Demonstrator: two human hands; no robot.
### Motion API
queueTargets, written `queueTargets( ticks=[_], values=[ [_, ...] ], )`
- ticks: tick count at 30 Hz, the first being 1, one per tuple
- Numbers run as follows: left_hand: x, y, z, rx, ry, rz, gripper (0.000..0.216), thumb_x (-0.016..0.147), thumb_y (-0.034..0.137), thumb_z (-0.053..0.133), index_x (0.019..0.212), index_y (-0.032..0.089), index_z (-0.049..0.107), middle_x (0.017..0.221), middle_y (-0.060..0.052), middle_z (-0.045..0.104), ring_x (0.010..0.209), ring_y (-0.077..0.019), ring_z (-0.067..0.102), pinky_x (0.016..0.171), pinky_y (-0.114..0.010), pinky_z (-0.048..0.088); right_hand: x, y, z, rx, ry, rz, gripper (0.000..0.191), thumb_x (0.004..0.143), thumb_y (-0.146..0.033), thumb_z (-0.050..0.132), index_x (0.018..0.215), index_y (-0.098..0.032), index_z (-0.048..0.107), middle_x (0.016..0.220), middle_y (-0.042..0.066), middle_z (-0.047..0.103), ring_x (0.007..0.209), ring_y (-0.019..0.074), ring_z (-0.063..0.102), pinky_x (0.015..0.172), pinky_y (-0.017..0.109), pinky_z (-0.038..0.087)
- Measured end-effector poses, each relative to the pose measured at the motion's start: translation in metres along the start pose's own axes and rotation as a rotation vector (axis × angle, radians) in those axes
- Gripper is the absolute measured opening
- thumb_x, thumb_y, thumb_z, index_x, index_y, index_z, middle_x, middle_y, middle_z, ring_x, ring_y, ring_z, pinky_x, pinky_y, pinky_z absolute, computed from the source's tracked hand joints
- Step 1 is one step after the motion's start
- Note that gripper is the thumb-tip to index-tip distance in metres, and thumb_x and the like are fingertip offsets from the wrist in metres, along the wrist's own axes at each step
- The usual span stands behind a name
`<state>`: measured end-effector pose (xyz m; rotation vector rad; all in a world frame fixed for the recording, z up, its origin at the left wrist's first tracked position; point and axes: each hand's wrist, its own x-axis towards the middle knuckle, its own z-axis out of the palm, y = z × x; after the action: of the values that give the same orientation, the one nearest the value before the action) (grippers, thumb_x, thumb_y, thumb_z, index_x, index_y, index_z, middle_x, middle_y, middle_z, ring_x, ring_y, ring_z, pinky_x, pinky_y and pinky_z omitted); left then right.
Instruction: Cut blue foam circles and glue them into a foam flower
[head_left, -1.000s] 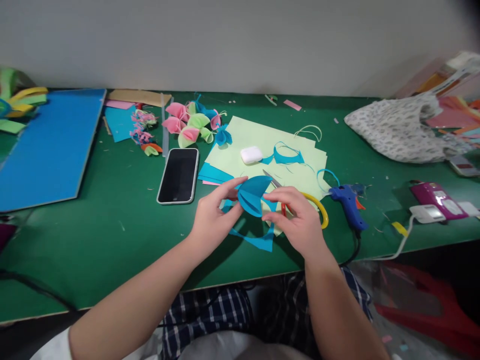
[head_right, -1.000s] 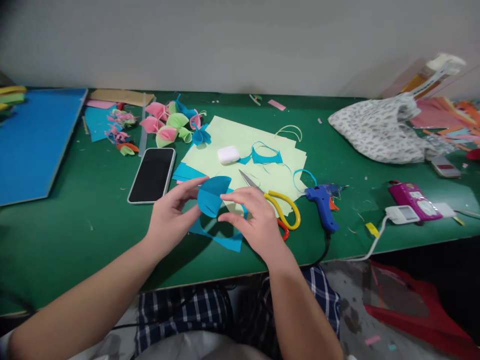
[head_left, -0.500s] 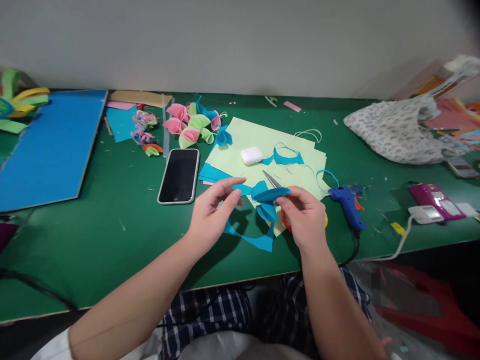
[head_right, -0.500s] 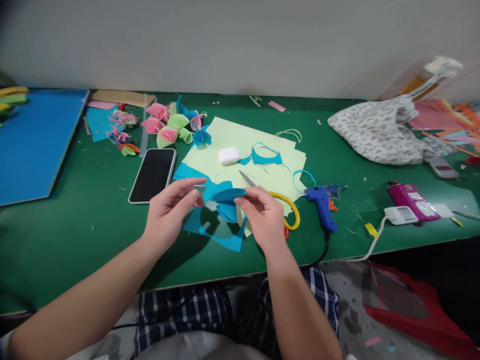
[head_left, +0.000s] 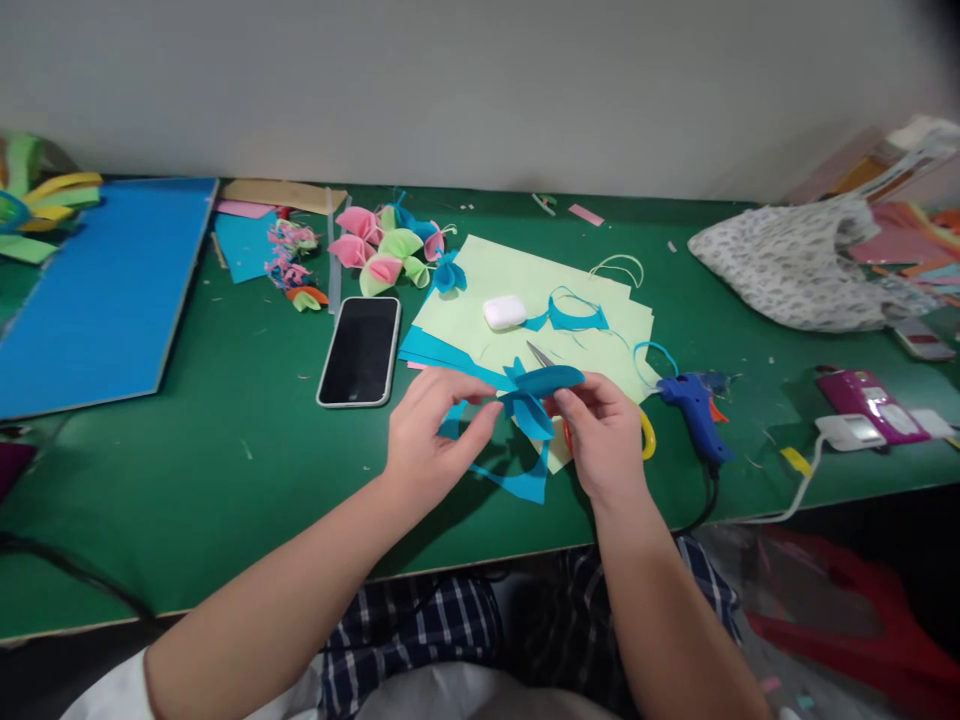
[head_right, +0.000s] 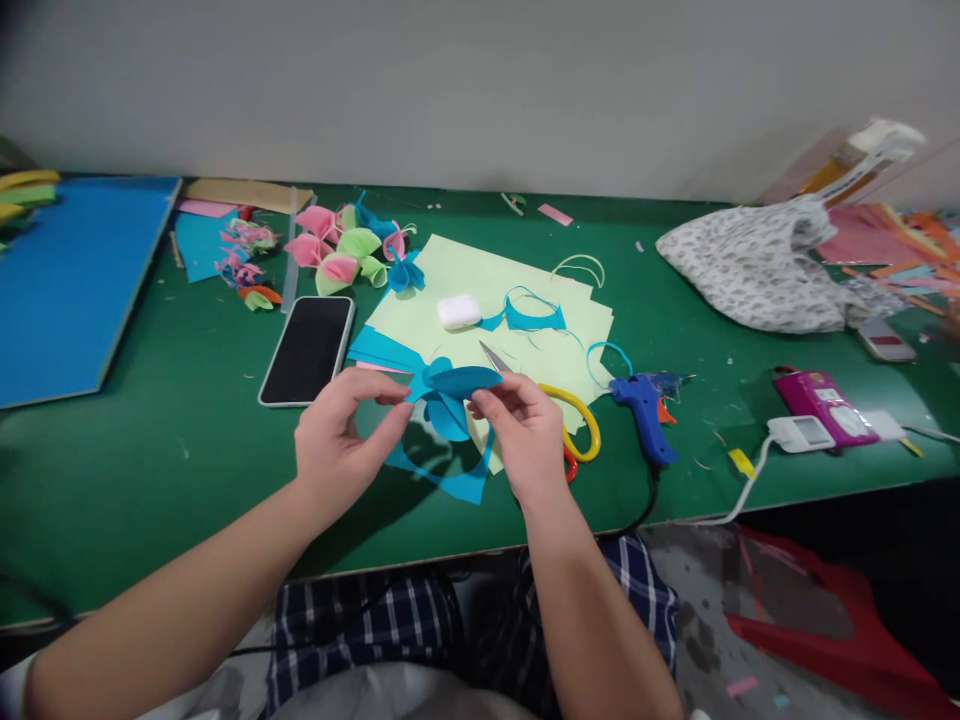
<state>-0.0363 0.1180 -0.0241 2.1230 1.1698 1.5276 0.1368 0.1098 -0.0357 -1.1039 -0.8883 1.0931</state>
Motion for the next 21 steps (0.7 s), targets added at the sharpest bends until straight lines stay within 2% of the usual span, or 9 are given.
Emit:
queueTargets(
  ticks=[2,5,10,17,21],
  values=[
    [0.001,0.002,0.000,0.043,-0.032,-0.009,0.003,0.081,0.017,0.063,0.079,0.019,0.062,0.070,0.001,0.066,0.067,-0.0123,0.060,0.067,-0.026,0.049,-0.001,-0.001,0.001,-0.044,0.018,-0.023,0.012,0.071,-0.027,0.075,0.080,-0.023,0.070,0.066,-0.003,0.072,0.060,0.0129,0.067,0.060,0.026,0.056],
    [0.001,0.004,0.000,0.060,-0.061,0.000,0.003,0.083,0.021,0.063,0.081,0.019,0.063,0.075,0.000,0.070,0.072,-0.0139,0.063,0.070,-0.027,0.050,-0.003,-0.001,0.004,-0.080,0.025,-0.053,0.010,0.073,-0.025,0.073,0.082,-0.022,0.070,0.068,-0.002,0.073,0.060,0.0139,0.068,0.060,0.027,0.057],
    [-0.002,0.004,-0.001,0.062,-0.020,-0.085,0.008,0.085,0.024,0.059,0.090,0.019,0.063,0.085,-0.003,0.070,0.076,-0.0150,0.062,0.071,-0.029,0.050,-0.008,-0.003,0.010,-0.107,0.049,-0.100,0.008,0.072,-0.022,0.073,0.080,-0.022,0.069,0.067,-0.001,0.074,0.060,0.0155,0.070,0.059,0.028,0.059],
    [-0.004,0.004,0.000,0.076,0.013,-0.175,0.016,0.078,0.026,0.066,0.089,0.018,0.058,0.080,-0.002,0.065,0.071,-0.0140,0.058,0.064,-0.026,0.047,-0.016,-0.003,0.016,-0.207,0.145,-0.122,0.009,0.075,-0.025,0.071,0.082,-0.021,0.069,0.073,0.001,0.076,0.062,0.0167,0.071,0.060,0.029,0.059],
    [-0.003,0.003,0.002,0.060,-0.030,-0.183,0.006,0.081,0.021,0.062,0.085,0.019,0.059,0.077,-0.001,0.064,0.072,-0.0133,0.058,0.066,-0.026,0.048,-0.019,0.001,0.017,-0.223,0.118,-0.143,0.009,0.075,-0.025,0.071,0.084,-0.022,0.069,0.075,0.001,0.075,0.065,0.0165,0.071,0.063,0.029,0.059]
  ],
)
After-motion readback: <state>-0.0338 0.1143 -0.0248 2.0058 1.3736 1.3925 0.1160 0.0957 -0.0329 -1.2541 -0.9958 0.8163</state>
